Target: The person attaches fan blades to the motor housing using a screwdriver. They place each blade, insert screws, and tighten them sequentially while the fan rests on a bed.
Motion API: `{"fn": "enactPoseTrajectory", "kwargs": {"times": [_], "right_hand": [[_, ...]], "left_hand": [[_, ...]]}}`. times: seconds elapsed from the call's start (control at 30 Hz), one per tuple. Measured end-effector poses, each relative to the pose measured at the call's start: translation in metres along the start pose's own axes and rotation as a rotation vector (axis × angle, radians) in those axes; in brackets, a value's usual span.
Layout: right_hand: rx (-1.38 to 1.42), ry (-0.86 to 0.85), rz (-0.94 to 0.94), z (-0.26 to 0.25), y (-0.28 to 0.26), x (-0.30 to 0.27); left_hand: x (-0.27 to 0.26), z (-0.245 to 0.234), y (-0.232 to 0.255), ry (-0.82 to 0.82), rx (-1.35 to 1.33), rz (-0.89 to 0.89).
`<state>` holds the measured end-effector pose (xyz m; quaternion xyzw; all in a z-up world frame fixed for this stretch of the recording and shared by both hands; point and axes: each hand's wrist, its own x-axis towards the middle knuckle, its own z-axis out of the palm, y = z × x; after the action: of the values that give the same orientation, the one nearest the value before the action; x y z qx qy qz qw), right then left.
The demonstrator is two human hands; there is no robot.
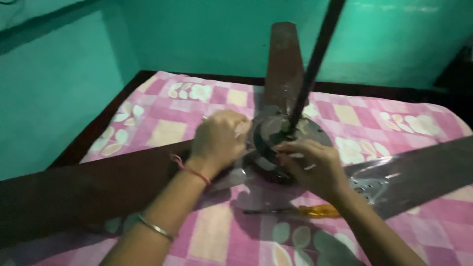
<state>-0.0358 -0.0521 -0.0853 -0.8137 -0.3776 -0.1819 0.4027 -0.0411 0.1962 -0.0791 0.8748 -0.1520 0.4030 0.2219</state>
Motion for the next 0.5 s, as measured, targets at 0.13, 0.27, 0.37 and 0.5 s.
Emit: {"fn": "enactPoseTrajectory", "kwargs": {"times": [0.13, 0.27, 0.37, 0.5], "right_hand": [[-0.090, -0.057, -0.164, 0.044, -0.021, 0.043], [-0.029, -0.100, -0.029, 0.082, -0.021, 0.084], [-0.006, -0.131, 0.025, 0.105, -0.008, 0.109], [-0.042, -0.273, 0.219, 0.133, 0.022, 0.138]], "left_hand": [[0.018, -0.019, -0.080, -0.333, 0.276, -0.442], [0.011, -0.026, -0.140, -0.628, 0.423, -0.718], [0.007, -0.030, -0.172, -0.917, 0.421, -0.833], [0.003, -0.024, -0.191, -0.978, 0.434, -0.755]]}}
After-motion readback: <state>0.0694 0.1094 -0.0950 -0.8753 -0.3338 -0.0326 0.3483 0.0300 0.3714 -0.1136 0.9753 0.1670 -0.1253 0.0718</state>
